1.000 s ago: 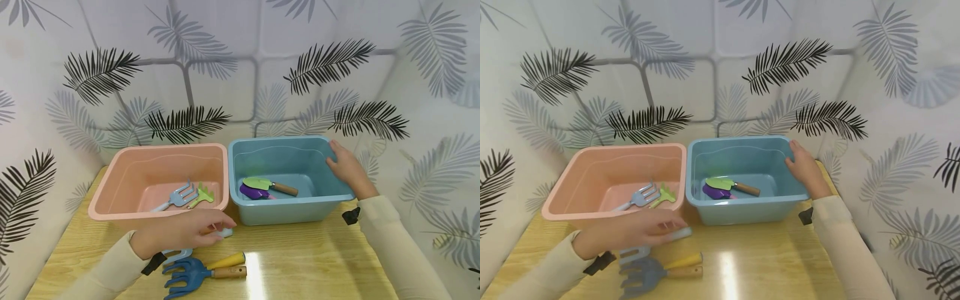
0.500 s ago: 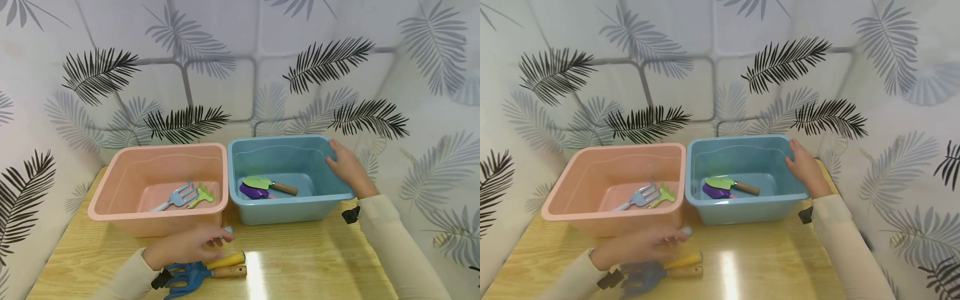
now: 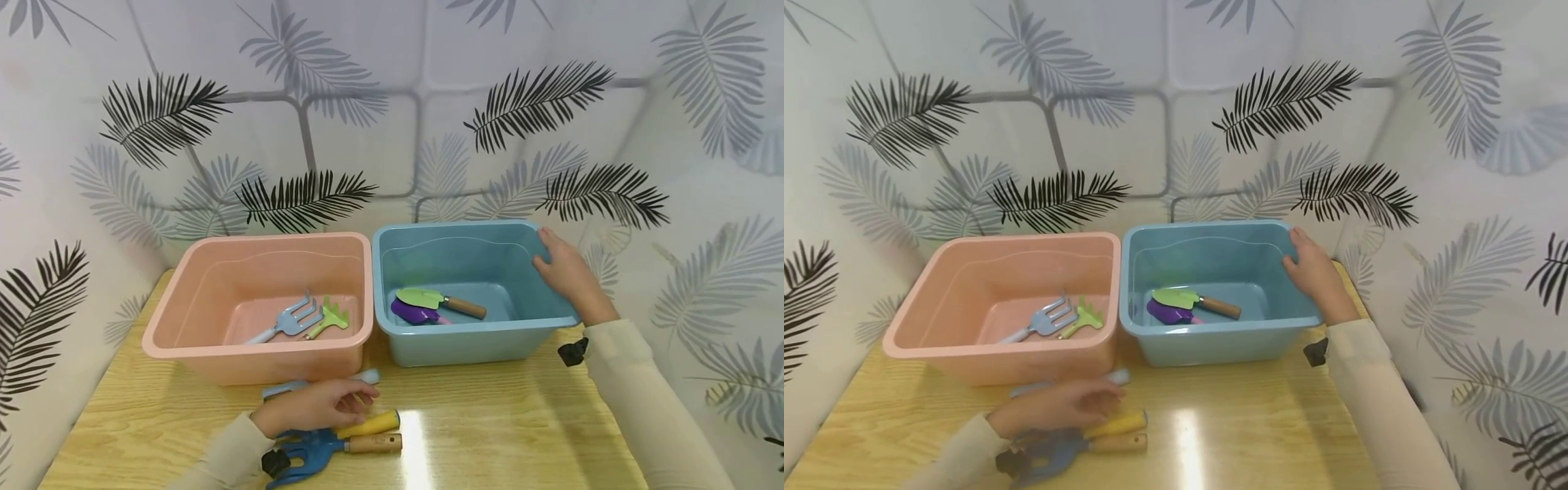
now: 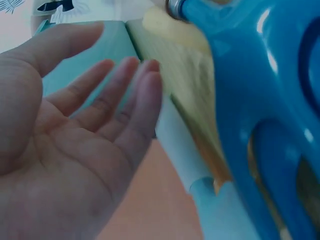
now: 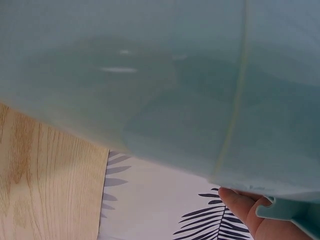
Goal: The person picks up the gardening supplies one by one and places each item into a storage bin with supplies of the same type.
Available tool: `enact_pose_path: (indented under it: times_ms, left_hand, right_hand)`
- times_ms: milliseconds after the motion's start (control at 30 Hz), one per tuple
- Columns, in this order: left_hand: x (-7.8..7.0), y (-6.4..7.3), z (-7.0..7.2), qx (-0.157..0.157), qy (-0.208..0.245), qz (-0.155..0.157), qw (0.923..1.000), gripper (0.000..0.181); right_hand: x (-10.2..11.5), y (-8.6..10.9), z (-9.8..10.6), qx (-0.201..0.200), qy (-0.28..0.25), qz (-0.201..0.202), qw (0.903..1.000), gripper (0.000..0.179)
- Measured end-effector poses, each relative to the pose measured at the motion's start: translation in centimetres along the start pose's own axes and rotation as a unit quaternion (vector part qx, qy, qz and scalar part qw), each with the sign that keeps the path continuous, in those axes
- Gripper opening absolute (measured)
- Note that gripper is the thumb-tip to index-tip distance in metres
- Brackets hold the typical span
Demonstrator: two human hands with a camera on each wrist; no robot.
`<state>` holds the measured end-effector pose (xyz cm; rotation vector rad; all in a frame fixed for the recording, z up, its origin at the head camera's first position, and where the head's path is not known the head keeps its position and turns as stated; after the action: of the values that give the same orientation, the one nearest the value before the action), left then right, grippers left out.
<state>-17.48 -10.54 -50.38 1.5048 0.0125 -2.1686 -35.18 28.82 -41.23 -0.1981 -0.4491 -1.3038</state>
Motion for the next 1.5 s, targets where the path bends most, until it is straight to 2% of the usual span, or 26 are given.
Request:
enact_pose_path:
  times_ms: [100,200,400,633,833,967,1267,1500]
  left_hand:
    - [0.4,-0.3,-0.5,0.010,0.001,0.026,0.9996,0.041]
    - [0.7,-0.5,-0.9,0.017,-0.001,0.040,0.9991,0.041]
    - [1.0,-0.8,-1.4,0.021,-0.013,0.045,0.9987,0.039]
    - [1.3,-1.6,-1.6,0.006,-0.071,0.036,0.9968,0.034]
    - [0.9,-2.1,-1.6,0.003,-0.095,0.046,0.9944,0.032]
    - [0.5,-2.4,-1.7,-0.002,-0.115,0.035,0.9928,0.032]
    - [1.0,-3.2,-1.9,-0.009,-0.110,0.057,0.9922,0.030]
    - [1.5,-3.5,-1.8,-0.029,-0.145,0.057,0.9873,0.030]
  right_hand:
    - [0.0,0.1,0.0,-0.002,-0.001,0.002,1.0000,0.060]
    - [0.0,0.1,0.1,-0.002,-0.004,0.001,1.0000,0.060]
    - [0.2,0.1,0.1,-0.001,-0.001,-0.004,1.0000,0.059]
    - [0.3,0.1,0.1,0.005,0.001,-0.002,1.0000,0.061]
    - [0.2,0.1,0.1,0.003,0.002,-0.002,1.0000,0.061]
    - [0.2,0.1,0.1,0.004,0.000,-0.005,1.0000,0.061]
    - [0.1,0.2,0.1,0.004,-0.002,-0.001,1.0000,0.061]
    - [0.1,0.3,0.2,0.002,0.000,0.003,1.0000,0.061]
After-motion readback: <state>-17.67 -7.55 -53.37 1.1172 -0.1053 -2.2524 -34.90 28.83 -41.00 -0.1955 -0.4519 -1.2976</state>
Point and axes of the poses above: each hand's wrist, its own y-axis away from the middle knuckle, its own z-axis out of the back of the hand, x = y × z, the point moved 5 cm from there along -y, towards the middle knuckle, and after that the axes turned 14 degrees about x, right-handed, at the moved point
